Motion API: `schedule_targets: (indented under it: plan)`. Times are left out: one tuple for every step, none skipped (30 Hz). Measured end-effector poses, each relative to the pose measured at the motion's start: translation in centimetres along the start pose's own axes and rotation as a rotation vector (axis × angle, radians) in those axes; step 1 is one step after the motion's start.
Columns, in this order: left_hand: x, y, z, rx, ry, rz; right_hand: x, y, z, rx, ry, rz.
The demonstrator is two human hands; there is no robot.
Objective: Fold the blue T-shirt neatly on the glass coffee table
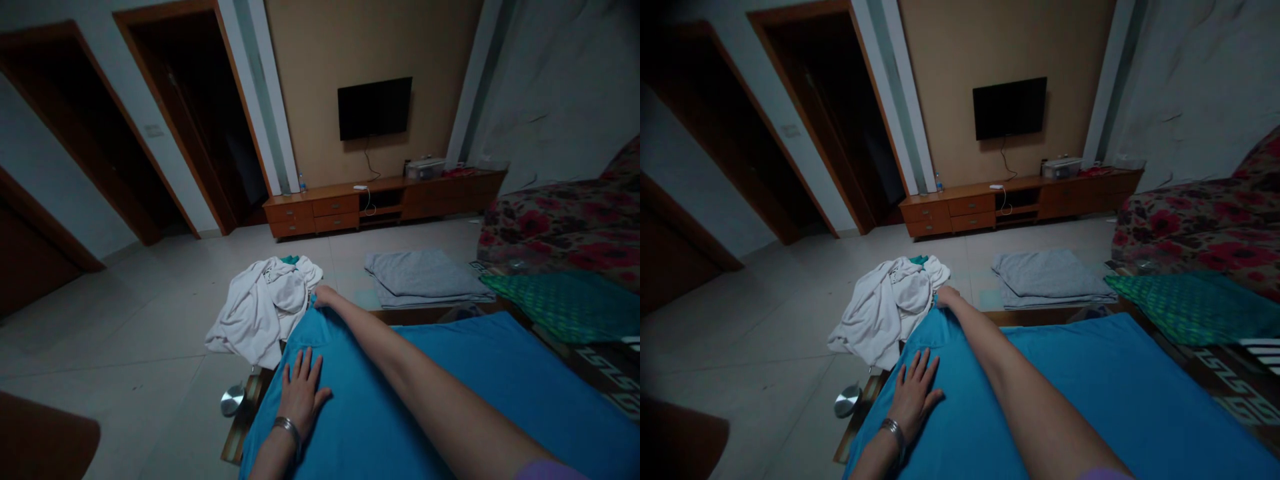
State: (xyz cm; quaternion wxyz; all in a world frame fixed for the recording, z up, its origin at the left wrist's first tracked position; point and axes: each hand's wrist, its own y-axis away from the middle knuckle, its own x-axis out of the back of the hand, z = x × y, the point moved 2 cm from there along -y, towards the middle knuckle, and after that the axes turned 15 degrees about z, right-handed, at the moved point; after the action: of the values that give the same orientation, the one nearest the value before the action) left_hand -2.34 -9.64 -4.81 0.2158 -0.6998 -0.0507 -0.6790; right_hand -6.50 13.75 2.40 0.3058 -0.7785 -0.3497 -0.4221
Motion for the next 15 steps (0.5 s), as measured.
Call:
schedule_targets:
  plan:
    - [-0.1,0.0,-0.1,0.006,-0.005,-0.003,0.1,-0.1,0.2,0.017,-0.035,-0.005]
    - [-0.1,0.0,-0.1,0.013,-0.006,-0.005,0.2,-0.2,0.4,0.03,-0.071,-0.013]
    - [0.0,-0.1,0.0,0.022,-0.004,-0.006,0.4,-0.3,0.7,0.04,-0.106,-0.021]
    - [0.1,-0.3,0.1,0.028,0.0,-0.006,0.6,-0.5,1.0,0.053,-0.138,-0.028]
    - [0.3,-0.5,0.3,0.025,0.008,-0.004,0.8,-0.6,1.3,0.066,-0.168,-0.035]
    - [0.5,-0.8,0.5,0.009,0.021,-0.002,0.9,-0.8,1.6,0.079,-0.197,-0.041]
    - [0.7,-1.1,0.7,-0.02,0.039,-0.005,1.1,-0.9,1.8,0.092,-0.225,-0.047]
    - [0.9,-1.4,1.0,-0.061,0.062,-0.012,1.2,-1.1,2.1,0.105,-0.251,-0.052]
    - [1.1,-1.7,1.2,-0.112,0.091,-0.024,1.3,-1.3,2.3,0.118,-0.276,-0.057]
    - [1.3,-2.0,1.4,-0.162,0.12,-0.037,1.5,-1.5,2.4,0.132,-0.299,-0.061]
    - [1.3,-2.3,1.5,-0.206,0.146,-0.049,1.6,-1.6,2.4,0.146,-0.321,-0.066]
    - [1.3,-2.4,1.6,-0.241,0.164,-0.06,1.7,-1.7,2.4,0.16,-0.34,-0.07]
    - [1.2,-2.5,1.6,-0.265,0.171,-0.064,1.9,-1.8,2.3,0.177,-0.359,-0.077]
    - [1.1,-2.5,1.5,-0.278,0.169,-0.063,2.2,-1.7,2.2,0.2,-0.385,-0.086]
    - [1.0,-2.5,1.5,-0.285,0.161,-0.058,2.5,-1.6,1.9,0.23,-0.421,-0.095]
